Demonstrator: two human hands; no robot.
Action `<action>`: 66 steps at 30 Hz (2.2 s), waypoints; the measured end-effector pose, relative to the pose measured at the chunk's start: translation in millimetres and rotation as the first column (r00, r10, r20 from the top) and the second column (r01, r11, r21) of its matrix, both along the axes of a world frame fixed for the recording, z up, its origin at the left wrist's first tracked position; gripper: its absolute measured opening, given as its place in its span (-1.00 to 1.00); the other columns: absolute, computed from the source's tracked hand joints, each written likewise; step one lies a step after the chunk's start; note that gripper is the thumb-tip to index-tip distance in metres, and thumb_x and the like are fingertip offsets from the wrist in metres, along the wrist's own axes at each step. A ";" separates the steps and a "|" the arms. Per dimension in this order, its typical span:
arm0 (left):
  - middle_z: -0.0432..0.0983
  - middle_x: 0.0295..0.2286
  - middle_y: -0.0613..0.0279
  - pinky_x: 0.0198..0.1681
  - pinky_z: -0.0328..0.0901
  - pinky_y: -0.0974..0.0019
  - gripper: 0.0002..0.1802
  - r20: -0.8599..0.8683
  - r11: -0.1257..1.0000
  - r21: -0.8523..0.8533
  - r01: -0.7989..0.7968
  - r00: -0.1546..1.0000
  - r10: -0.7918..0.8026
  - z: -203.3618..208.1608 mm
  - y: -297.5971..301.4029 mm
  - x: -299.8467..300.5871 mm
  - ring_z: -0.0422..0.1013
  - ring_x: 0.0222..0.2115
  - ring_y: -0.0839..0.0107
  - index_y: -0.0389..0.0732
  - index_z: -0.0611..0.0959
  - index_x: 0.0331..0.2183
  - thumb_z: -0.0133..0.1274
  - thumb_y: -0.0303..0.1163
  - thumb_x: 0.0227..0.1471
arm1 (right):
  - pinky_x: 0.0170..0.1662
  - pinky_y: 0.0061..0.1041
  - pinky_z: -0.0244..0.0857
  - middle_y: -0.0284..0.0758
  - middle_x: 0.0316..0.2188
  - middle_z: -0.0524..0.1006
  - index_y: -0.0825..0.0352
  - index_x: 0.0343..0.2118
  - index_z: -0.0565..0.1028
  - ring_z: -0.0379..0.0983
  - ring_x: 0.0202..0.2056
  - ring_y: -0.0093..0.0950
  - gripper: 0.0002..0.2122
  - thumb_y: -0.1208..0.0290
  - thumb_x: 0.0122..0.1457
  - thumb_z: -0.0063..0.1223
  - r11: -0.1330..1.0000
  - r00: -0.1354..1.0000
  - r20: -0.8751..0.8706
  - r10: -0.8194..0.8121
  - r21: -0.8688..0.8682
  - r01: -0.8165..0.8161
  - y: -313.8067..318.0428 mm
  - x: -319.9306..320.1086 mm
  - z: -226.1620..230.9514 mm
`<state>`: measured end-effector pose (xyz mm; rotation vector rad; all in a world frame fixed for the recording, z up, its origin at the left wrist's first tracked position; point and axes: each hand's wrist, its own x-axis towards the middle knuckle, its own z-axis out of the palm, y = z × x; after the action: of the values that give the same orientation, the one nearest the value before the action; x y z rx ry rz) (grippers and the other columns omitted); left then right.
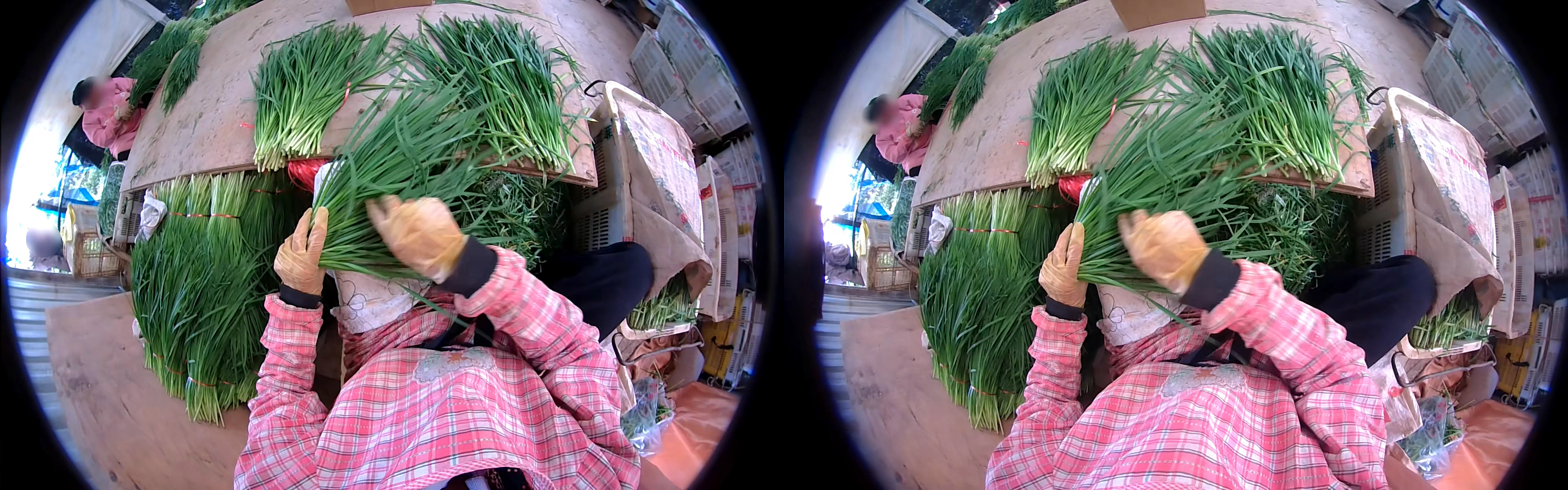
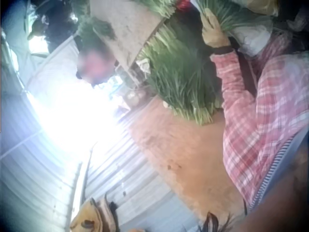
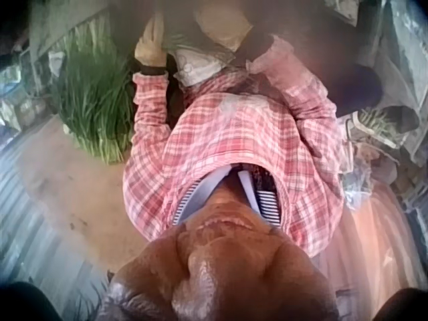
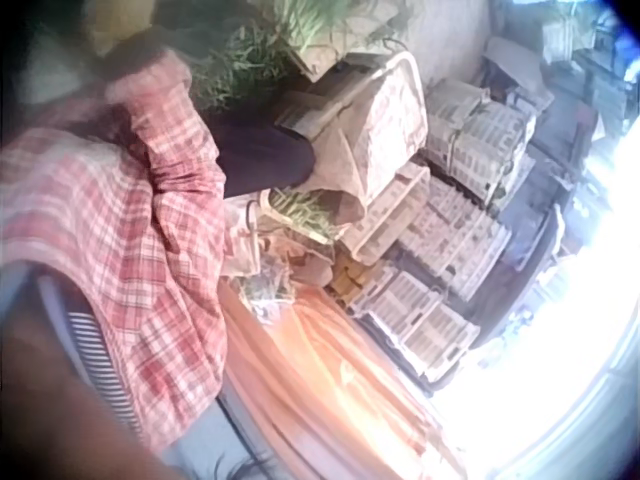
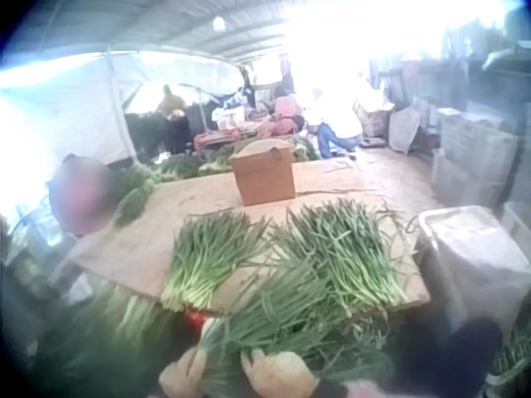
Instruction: The person sorts bunches of green onions by hand, removing yellowed leaves and root debris, and then places the cleaned bundles aside on a wooden platform.
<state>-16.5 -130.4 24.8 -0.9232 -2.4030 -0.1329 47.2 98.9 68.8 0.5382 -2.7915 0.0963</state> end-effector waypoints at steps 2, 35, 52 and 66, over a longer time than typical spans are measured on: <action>0.42 -0.08 0.23 -0.39 0.35 0.25 -0.37 -0.004 1.000 0.021 0.022 1.000 -0.022 -3.3 -2.7 -2.4 0.45 -0.42 0.24 0.02 0.41 0.04 0.06 -0.44 -0.17 | -0.64 -0.40 0.26 -0.28 -0.59 0.39 0.35 -0.34 0.40 0.41 -0.59 -0.37 -0.84 0.46 -0.01 -0.10 0.998 0.998 0.001 -0.064 -0.017 0.064 32.1 11.0 -5.3; 0.42 -0.09 0.24 -0.40 0.33 0.24 -0.45 -0.075 0.998 -0.008 0.065 0.995 -0.065 -0.8 -1.6 -5.6 0.41 -0.43 0.27 -0.01 0.48 -0.04 -0.01 -0.52 -0.18 | -0.45 -0.42 0.31 -0.34 -0.57 0.44 0.33 -0.31 0.47 0.43 -0.46 -0.39 -0.77 0.38 -0.04 -0.07 0.995 0.995 0.013 0.095 0.031 -0.095 30.7 -14.8 16.8; 0.44 -0.14 0.25 -0.46 0.31 0.32 -0.40 -0.063 0.990 -0.044 0.131 0.989 -0.134 36.9 -7.6 -11.8 0.38 -0.51 0.36 0.00 0.48 -0.01 -0.06 -0.55 -0.19 | -0.39 -0.61 0.32 -0.28 -0.47 0.56 0.43 -0.19 0.51 0.42 -0.48 -0.63 -0.70 0.37 0.04 0.13 0.277 0.738 0.652 -0.171 -0.687 0.671 105.2 80.9 -42.4; 0.53 -0.25 0.04 -0.17 0.34 0.22 -0.41 0.102 0.616 0.788 -0.008 0.988 -0.117 134.7 24.5 -210.3 0.47 -0.21 0.19 -0.18 0.40 0.02 0.03 -0.52 -0.15 | -0.49 -0.67 0.29 -0.34 -0.46 0.54 0.51 -0.23 0.50 0.38 -0.56 -0.65 -0.81 0.52 0.15 -0.01 0.063 0.695 0.715 -0.075 -0.692 0.719 121.0 96.8 -91.1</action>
<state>-226.8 -105.9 159.4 -0.5490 -2.0627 -1.2244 144.0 219.9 -22.2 -0.8168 -2.3430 2.0107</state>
